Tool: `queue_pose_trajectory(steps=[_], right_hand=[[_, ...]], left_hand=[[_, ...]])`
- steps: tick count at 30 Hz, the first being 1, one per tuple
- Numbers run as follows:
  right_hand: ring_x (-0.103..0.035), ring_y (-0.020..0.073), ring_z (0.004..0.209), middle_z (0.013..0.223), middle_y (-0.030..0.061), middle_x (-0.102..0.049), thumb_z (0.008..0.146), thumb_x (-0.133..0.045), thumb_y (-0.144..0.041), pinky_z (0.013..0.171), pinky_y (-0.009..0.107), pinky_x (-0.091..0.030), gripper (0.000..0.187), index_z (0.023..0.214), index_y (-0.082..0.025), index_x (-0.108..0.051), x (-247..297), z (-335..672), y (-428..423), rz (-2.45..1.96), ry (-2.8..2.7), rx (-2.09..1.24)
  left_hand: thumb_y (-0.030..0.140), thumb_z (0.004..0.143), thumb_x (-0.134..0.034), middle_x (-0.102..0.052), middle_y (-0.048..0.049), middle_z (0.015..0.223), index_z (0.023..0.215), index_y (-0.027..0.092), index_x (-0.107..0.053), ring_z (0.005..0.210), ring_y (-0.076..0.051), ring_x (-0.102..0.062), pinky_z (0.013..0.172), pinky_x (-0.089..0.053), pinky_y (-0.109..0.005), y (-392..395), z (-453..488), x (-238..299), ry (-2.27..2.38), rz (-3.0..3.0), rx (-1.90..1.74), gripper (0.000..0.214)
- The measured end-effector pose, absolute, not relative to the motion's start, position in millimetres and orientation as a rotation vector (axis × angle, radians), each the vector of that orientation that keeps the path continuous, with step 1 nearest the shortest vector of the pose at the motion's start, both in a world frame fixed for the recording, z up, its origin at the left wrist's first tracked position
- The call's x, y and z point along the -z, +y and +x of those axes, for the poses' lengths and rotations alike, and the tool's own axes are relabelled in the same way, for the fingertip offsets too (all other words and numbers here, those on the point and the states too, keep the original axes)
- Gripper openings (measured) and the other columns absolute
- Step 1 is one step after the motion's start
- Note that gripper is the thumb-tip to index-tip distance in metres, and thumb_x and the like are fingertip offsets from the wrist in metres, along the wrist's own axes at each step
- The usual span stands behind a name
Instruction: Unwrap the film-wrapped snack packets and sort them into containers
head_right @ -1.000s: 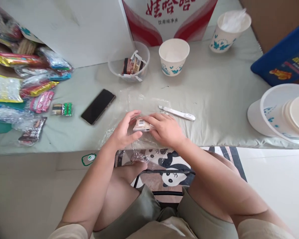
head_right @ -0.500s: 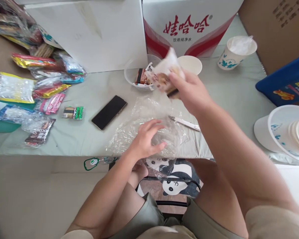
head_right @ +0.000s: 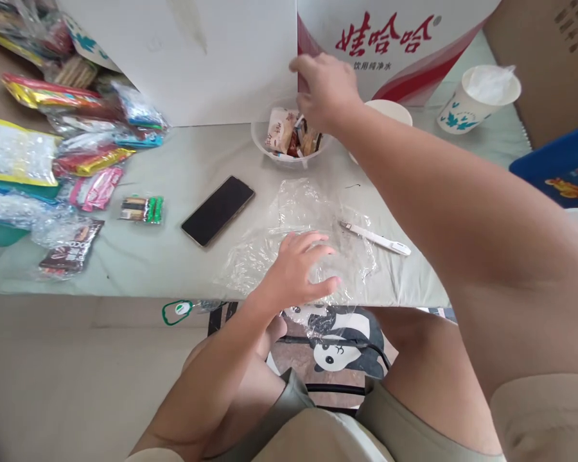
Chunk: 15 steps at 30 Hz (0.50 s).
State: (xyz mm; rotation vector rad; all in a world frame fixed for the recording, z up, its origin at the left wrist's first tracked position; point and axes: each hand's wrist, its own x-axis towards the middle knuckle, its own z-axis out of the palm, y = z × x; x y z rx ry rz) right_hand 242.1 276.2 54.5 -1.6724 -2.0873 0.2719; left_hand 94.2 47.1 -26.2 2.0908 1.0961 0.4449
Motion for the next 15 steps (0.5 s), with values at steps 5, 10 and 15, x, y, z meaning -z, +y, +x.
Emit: queue_pose_trajectory(steps=[5,10,15], right_hand=[[-0.071,0.023,0.102,0.114,0.0143,-0.077,0.093,-0.057,-0.018,0.095,0.041,-0.056,0.027,0.117,-0.016,-0.069,-27,268,166,-1.496,-2.042,-0.289],[-0.07,0.0325,0.096,0.114,0.0169,-0.077,0.087,-0.07,-0.04,0.077,0.044,-0.053,0.055,0.135,-0.017,-0.061,26,271,133,-1.824,-2.096,-0.458],[-0.065,0.0267,0.08,0.082,0.0105,-0.071,0.101,-0.049,-0.034,0.075,0.038,-0.046,0.025,0.091,-0.021,-0.067,22,280,126,-1.931,-2.001,-0.395]], left_hand=[[0.034,0.098,-0.061,-0.067,-0.0155,0.14,0.119,0.018,-0.07,0.138,-0.031,-0.059,0.124,-0.04,-0.058,59,77,28,1.394,2.096,-0.613,0.027],[0.028,0.096,-0.062,-0.066,-0.0144,0.144,0.118,0.018,-0.07,0.138,-0.03,-0.06,0.127,-0.035,-0.057,66,66,32,1.36,2.108,-0.497,0.025],[0.026,0.095,-0.063,-0.068,-0.0121,0.139,0.115,0.021,-0.069,0.136,-0.027,-0.061,0.124,-0.04,-0.048,72,56,37,1.544,2.144,-0.736,0.022]])
